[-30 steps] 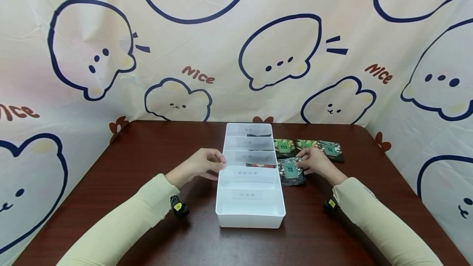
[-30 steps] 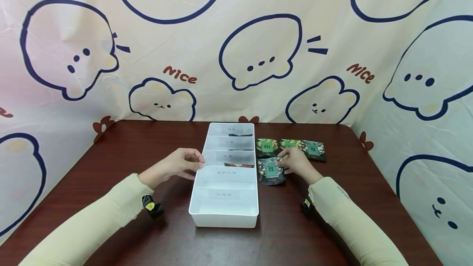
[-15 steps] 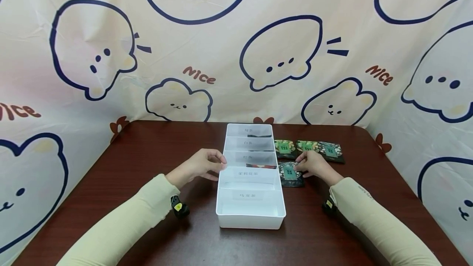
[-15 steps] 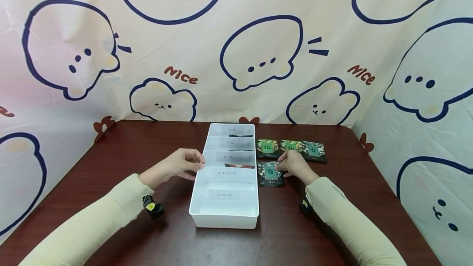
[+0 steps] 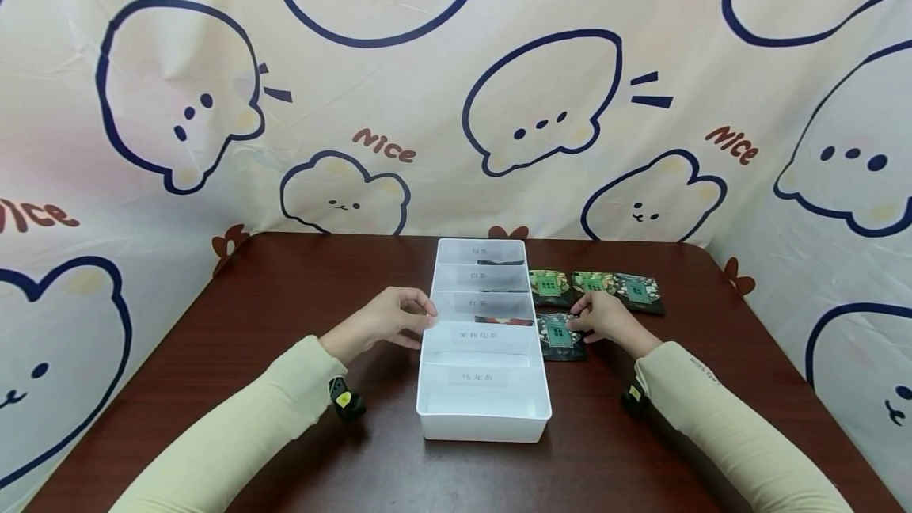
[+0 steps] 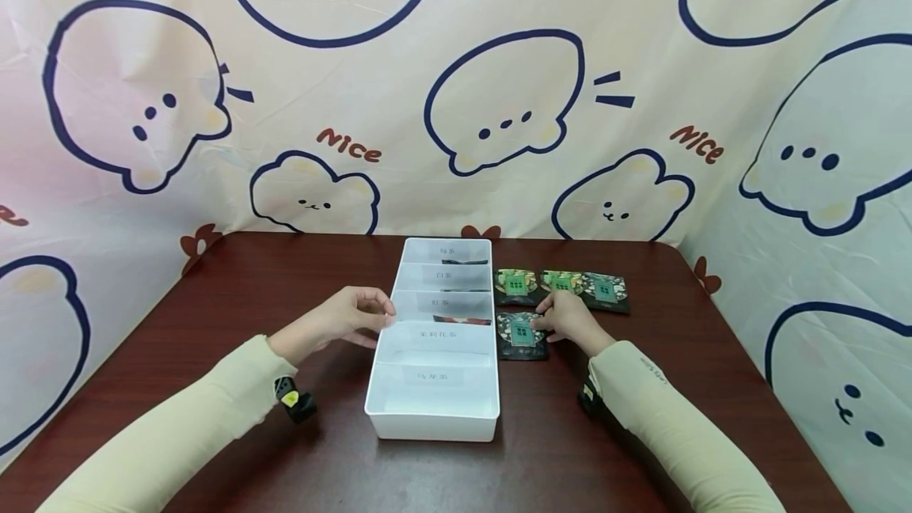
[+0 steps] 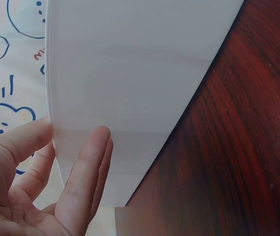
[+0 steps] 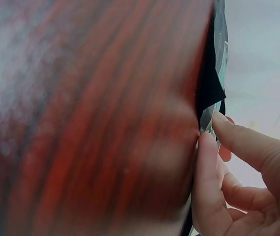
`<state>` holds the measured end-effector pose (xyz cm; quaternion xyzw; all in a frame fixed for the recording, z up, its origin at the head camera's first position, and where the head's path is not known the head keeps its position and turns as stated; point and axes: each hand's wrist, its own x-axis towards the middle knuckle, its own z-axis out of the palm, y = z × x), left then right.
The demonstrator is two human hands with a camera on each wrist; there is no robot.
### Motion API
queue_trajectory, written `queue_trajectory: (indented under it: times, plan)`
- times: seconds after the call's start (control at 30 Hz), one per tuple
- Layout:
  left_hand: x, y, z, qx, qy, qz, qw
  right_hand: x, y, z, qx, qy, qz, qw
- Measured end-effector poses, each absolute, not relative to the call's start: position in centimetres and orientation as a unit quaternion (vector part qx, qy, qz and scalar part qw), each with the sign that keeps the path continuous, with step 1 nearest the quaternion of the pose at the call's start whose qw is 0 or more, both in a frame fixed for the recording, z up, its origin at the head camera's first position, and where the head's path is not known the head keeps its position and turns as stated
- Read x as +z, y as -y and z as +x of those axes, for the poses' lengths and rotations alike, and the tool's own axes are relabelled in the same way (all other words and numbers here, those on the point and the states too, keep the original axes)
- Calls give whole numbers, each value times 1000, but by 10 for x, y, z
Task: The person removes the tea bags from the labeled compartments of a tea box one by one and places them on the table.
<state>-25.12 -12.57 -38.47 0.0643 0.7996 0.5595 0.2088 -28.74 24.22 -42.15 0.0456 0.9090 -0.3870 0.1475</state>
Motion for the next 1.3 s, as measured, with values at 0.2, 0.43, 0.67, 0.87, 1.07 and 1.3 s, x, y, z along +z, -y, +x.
queue_trajectory:
  times: [0.2,0.43,0.67,0.87,1.07,1.3]
  plan:
    - [-385,125,-251,555,-803,62,207,-419,-242,-286,-400,-902,53,154]
    - [-384,126,-251,553,-805,62,206,-399,-243,-281,-436,-888,20,147]
    - [-383,126,-250,553,-806,61,202,-361,-232,-269,-523,-838,-99,119]
    - [-385,125,-251,558,-802,62,204,-352,-215,-256,-513,-831,-170,132]
    - [-386,126,-251,559,-801,63,204,-363,-197,-249,-401,-876,-218,154]
    - [-387,126,-251,556,-804,61,202,-366,-185,-243,-302,-915,-231,135]
